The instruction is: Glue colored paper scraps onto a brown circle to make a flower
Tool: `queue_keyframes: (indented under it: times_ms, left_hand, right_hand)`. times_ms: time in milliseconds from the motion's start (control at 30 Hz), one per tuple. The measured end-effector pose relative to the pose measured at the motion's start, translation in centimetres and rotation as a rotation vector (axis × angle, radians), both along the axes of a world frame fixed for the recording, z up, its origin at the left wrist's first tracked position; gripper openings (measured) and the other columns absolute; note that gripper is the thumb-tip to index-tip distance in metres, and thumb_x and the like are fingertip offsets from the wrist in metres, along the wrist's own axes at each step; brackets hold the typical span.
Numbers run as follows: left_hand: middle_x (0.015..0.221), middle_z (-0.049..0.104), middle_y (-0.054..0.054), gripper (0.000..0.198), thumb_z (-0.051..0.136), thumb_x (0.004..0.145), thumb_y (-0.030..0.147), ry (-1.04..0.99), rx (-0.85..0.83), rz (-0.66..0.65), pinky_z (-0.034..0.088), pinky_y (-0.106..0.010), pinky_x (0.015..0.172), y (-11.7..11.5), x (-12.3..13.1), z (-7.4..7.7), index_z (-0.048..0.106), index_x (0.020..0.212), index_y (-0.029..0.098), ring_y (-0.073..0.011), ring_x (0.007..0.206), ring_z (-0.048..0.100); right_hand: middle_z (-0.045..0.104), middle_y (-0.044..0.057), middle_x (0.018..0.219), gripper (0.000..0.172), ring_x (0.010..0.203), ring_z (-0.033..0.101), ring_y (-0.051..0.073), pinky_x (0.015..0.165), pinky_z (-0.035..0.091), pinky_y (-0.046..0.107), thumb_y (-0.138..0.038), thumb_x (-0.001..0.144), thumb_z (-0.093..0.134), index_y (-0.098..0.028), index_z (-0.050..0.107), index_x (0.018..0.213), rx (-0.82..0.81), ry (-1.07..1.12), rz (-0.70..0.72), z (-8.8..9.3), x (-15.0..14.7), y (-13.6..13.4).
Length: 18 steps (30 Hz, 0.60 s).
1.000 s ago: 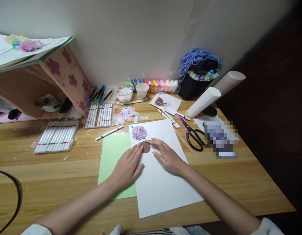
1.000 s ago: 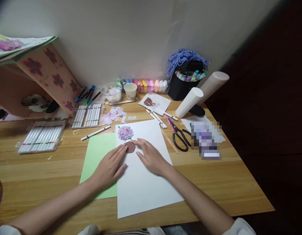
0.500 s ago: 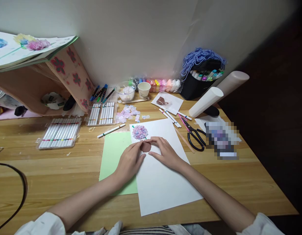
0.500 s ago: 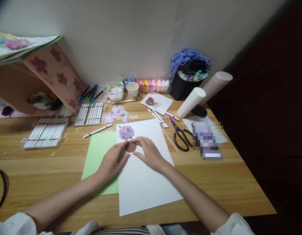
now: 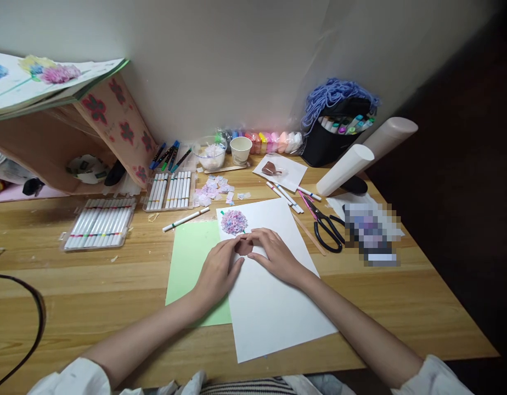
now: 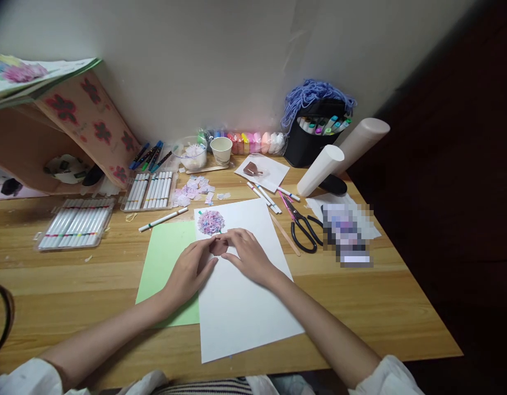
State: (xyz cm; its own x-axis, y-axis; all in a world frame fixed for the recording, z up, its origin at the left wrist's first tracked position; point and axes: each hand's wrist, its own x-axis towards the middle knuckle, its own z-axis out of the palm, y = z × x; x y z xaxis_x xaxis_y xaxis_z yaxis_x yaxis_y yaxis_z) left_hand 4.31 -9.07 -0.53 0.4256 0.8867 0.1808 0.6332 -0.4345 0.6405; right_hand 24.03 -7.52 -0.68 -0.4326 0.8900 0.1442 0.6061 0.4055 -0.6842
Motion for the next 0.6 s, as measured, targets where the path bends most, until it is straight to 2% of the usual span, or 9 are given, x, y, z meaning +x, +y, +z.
queue_keyframes:
  times_ms: [167,300,400,600]
  left_hand:
    - [0.129,0.054,-0.009,0.047,0.046,0.090,0.024,0.031,0.015,0.023,0.042,-0.038,0.101,-0.6,-0.2,-0.1,0.034,0.136,0.020,-0.0194,0.120,0.048]
    - [0.136,0.048,-0.010,0.047,0.046,0.090,0.025,0.075,-0.003,0.057,0.038,-0.041,0.106,-1.3,-0.4,0.1,0.035,0.136,0.020,-0.0216,0.128,0.041]
    - [0.135,0.049,-0.009,0.047,0.044,0.090,0.025,0.064,-0.051,0.031,0.038,-0.040,0.105,-1.4,-0.4,0.4,0.035,0.136,0.020,-0.0207,0.126,0.043]
    - [0.137,0.047,-0.010,0.052,0.045,0.090,0.026,0.024,-0.100,0.003,0.038,-0.042,0.105,-1.6,-0.8,0.5,0.029,0.139,0.021,-0.0215,0.126,0.043]
  right_hand:
    - [0.059,0.004,0.123,0.040,0.122,0.048,0.022,0.107,0.033,0.051,-0.025,0.087,0.057,-0.030,0.044,0.125,0.031,0.015,0.029,0.1,0.0,-0.1]
    - [0.060,0.005,0.124,0.038,0.121,0.051,0.020,0.113,0.025,0.052,-0.029,0.089,0.055,-0.027,0.043,0.125,0.015,0.065,-0.054,-0.1,0.3,-0.4]
    - [0.064,0.005,0.118,0.029,0.118,0.055,0.018,0.114,0.024,0.052,-0.028,0.091,0.051,-0.025,0.046,0.119,-0.003,0.088,-0.074,-0.2,0.5,-0.6]
    - [0.067,0.005,0.116,0.027,0.117,0.057,0.018,0.114,0.024,0.052,-0.024,0.091,0.050,-0.025,0.049,0.118,-0.005,0.122,-0.068,0.1,0.5,-0.7]
